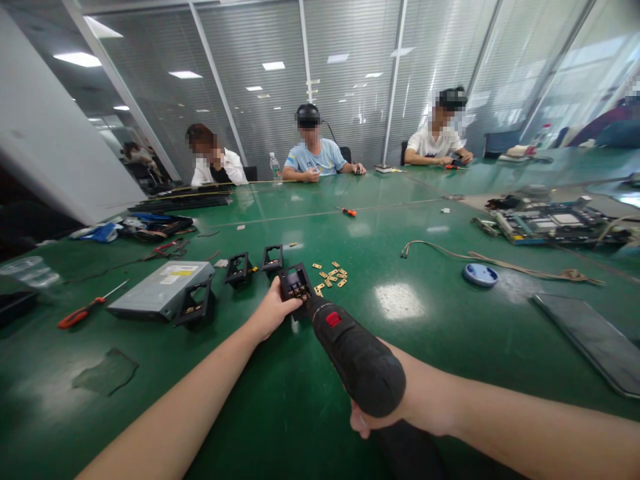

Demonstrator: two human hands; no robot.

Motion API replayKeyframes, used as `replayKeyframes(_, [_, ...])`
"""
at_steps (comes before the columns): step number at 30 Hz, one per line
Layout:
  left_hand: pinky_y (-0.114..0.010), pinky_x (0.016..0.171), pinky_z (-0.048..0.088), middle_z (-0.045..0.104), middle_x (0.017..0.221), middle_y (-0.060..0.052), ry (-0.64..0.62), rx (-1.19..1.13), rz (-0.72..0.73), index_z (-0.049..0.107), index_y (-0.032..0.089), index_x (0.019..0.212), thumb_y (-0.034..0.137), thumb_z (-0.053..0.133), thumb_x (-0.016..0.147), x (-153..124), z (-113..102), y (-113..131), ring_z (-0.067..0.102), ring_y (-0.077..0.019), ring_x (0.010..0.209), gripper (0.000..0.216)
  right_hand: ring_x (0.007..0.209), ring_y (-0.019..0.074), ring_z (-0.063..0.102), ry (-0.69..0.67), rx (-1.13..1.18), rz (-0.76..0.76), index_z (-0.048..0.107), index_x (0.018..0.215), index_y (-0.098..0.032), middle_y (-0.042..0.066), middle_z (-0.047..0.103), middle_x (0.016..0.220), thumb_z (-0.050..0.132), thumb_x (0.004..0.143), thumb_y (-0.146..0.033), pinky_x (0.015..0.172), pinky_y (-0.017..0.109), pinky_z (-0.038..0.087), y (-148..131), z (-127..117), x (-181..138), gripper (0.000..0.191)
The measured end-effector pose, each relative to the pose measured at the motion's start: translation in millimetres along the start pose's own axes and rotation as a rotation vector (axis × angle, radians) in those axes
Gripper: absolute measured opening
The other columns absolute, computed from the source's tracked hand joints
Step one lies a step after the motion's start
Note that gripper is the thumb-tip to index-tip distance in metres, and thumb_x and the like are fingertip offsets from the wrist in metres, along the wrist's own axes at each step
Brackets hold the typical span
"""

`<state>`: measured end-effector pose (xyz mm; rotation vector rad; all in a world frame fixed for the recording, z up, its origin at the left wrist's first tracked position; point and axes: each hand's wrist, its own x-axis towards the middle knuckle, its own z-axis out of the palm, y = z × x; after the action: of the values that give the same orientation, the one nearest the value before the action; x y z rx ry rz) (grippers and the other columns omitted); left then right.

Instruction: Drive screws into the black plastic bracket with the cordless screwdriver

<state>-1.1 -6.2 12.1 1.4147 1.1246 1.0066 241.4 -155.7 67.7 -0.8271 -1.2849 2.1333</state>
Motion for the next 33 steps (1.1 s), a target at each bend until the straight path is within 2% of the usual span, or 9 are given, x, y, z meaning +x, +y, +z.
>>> replayKeyframes(4, [-0.044,0.097,0.053,0.067,0.108,-0.001,-0.027,-0.227,-0.052,0.051,0.024,0.118,0.030,0.065,0.071,3.5,0.3,-4.3,0.067,-0.0211,0.098,0.049,0.062,0.0123,0.064,-0.036,0.004,0.017,0.066,0.074,-0.013,0.000,0.070,0.068,0.093,0.050,-0.012,0.062,0.025,0.054,-0.7,-0.7,0.4,0.036])
replayKeyframes(6, [-0.043,0.097,0.053,0.067,0.108,-0.001,-0.026,-0.258,-0.060,0.051,0.024,0.119,0.029,0.066,0.070,4.2,0.5,-4.8,0.067,-0.0203,0.098,0.051,0.062,0.0120,0.064,-0.037,0.006,0.014,0.067,0.073,-0.013,0.000,0.070,0.068,0.093,0.050,-0.013,0.062,0.024,0.055,-1.4,-0.3,0.0,0.036])
replayKeyframes(12, [-0.045,0.101,0.050,0.066,0.114,-0.004,-0.017,-0.070,0.006,0.051,0.022,0.119,0.024,0.073,0.067,6.1,-2.2,-8.9,0.066,-0.0221,0.104,0.057,0.060,0.0118,0.064,-0.006,-0.017,0.023,0.067,0.073,-0.012,0.000,0.070,0.068,0.093,0.051,-0.013,0.060,0.023,0.054,-3.2,1.4,-1.7,0.034])
replayKeyframes(17, [-0.045,0.104,0.049,0.067,0.112,-0.003,-0.001,-0.004,0.039,0.052,0.022,0.119,0.025,0.074,0.068,5.8,-2.0,-9.8,0.065,-0.0228,0.106,0.056,0.059,0.0133,0.064,0.000,-0.009,0.022,0.064,0.075,-0.013,0.000,0.069,0.065,0.097,0.045,-0.022,0.060,0.026,0.054,-3.7,3.0,-1.2,0.045])
replayKeyframes(24, [-0.044,0.103,0.049,0.067,0.111,-0.003,0.028,0.071,0.063,0.052,0.021,0.120,0.027,0.073,0.069,3.8,-0.1,-6.8,0.065,-0.0238,0.107,0.056,0.060,0.0137,0.065,0.006,-0.048,0.014,0.060,0.076,-0.014,-0.002,0.066,0.064,0.091,0.055,-0.020,0.061,0.027,0.053,-4.3,3.1,-3.2,0.038])
replayKeyframes(33, [-0.042,0.099,0.052,0.066,0.113,-0.003,0.004,-0.002,0.031,0.051,0.024,0.118,0.027,0.071,0.069,3.2,1.3,-7.3,0.066,-0.0221,0.105,0.053,0.061,0.0147,0.067,0.000,-0.004,-0.010,0.060,0.076,-0.014,0.000,0.069,0.066,0.089,0.057,-0.016,0.061,0.027,0.054,-3.0,3.3,-3.6,0.035])
